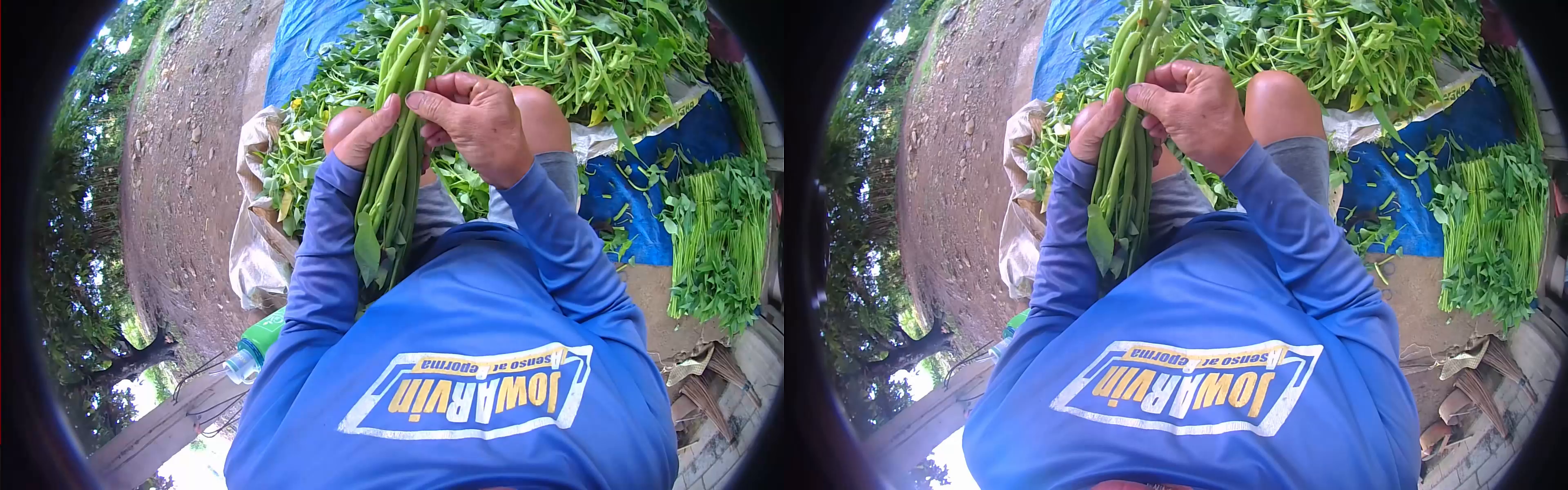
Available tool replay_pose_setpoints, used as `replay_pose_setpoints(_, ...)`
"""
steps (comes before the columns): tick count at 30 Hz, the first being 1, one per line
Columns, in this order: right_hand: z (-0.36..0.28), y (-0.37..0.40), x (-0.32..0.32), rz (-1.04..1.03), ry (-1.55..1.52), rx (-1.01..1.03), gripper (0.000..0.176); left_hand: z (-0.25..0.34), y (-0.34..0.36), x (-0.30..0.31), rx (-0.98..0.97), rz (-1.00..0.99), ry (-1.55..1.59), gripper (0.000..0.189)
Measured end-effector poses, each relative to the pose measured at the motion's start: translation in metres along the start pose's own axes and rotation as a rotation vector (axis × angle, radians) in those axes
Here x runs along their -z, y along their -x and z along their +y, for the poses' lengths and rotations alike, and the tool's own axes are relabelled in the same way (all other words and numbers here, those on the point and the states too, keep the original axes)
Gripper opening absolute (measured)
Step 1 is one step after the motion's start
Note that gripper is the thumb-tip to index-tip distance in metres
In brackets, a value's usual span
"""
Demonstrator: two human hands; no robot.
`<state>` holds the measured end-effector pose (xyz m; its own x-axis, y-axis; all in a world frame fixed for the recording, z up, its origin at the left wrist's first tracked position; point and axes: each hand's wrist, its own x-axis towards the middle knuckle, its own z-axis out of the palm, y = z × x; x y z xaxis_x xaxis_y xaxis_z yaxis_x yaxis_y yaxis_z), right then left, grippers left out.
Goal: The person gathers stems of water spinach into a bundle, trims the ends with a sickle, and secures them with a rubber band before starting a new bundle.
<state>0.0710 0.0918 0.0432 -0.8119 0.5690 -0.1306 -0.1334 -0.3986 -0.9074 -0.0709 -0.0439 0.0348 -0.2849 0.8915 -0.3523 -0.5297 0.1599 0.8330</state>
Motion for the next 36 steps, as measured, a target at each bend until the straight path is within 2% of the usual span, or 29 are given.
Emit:
replay_pose_setpoints(2, 0.002, -0.001, -0.007, 0.012, -0.031, 0.069, 0.023, -0.002, 0.000, -0.010, -0.036, -0.076, 0.157, 0.061)
replay_pose_setpoints(5, 0.013, -0.025, -0.004, -0.006, 0.283, 0.211, 0.022, 0.012, -0.001, -0.010, 0.046, -0.130, -0.223, 0.052)
replay_pose_setpoints(6, -0.002, -0.021, -0.009, 0.013, 0.175, 0.111, 0.023, 0.009, 0.004, -0.005, 0.063, -0.131, -0.146, 0.052)
replay_pose_setpoints(7, -0.008, -0.026, -0.007, 0.016, -0.019, 0.094, 0.022, 0.006, 0.006, 0.005, 0.068, -0.130, -0.078, 0.054)
replay_pose_setpoints(9, -0.033, -0.023, 0.009, 0.106, 0.008, 0.240, 0.021, 0.011, 0.005, 0.025, 0.047, -0.122, 0.045, 0.061)
replay_pose_setpoints(10, -0.038, -0.019, 0.015, 0.055, -0.002, 0.241, 0.019, 0.010, 0.009, 0.026, 0.018, -0.120, 0.129, 0.061)
replay_pose_setpoints(13, -0.025, -0.015, 0.010, -0.149, 0.400, 0.057, 0.042, 0.010, 0.013, 0.028, 0.010, -0.095, 0.131, 0.061)
replay_pose_setpoints(16, -0.005, -0.018, -0.002, -0.057, 0.538, 0.164, 0.067, 0.010, 0.011, 0.021, -0.045, -0.087, 0.052, 0.063)
replay_pose_setpoints(19, 0.003, -0.036, 0.010, -0.184, 0.267, 0.027, 0.086, 0.005, 0.008, 0.028, -0.093, -0.097, -0.001, 0.068)
replay_pose_setpoints(20, 0.003, -0.033, 0.015, -0.305, 0.084, 0.029, 0.092, 0.009, 0.007, 0.032, -0.021, -0.135, -0.084, 0.063)
replay_pose_setpoints(21, 0.026, -0.036, 0.018, -0.172, 0.180, 0.053, 0.083, 0.016, 0.003, 0.030, -0.039, -0.146, -0.238, 0.059)
replay_pose_setpoints(23, -0.007, -0.026, 0.004, -0.232, 0.120, 0.153, 0.070, 0.020, 0.001, 0.015, -0.035, -0.176, -0.523, 0.052)
replay_pose_setpoints(24, -0.018, -0.023, -0.004, -0.232, 0.074, 0.184, 0.064, 0.028, -0.010, -0.020, -0.231, -0.316, -1.105, 0.046)
replay_pose_setpoints(27, -0.021, -0.033, -0.004, -0.075, -0.134, 0.231, 0.051, 0.031, -0.016, -0.021, 0.113, -0.465, -0.579, 0.050)
replay_pose_setpoints(28, -0.015, -0.035, -0.001, -0.058, -0.196, 0.250, 0.048, 0.039, -0.012, -0.035, 0.209, -0.425, -0.535, 0.053)
replay_pose_setpoints(31, -0.017, -0.027, 0.006, -0.037, -0.385, 0.236, 0.041, 0.047, 0.003, -0.078, -0.070, -0.174, -0.614, 0.062)
replay_pose_setpoints(32, -0.024, -0.025, 0.006, -0.056, -0.417, 0.247, 0.041, 0.037, 0.005, -0.076, -0.031, -0.154, -0.509, 0.059)
replay_pose_setpoints(34, -0.023, -0.023, 0.006, -0.076, -0.386, 0.294, 0.043, 0.034, -0.003, -0.073, 0.087, -0.236, -0.558, 0.057)
replay_pose_setpoints(36, -0.041, -0.018, 0.020, -0.215, -0.008, 0.287, 0.049, 0.040, -0.005, -0.070, 0.177, -0.257, -0.548, 0.055)
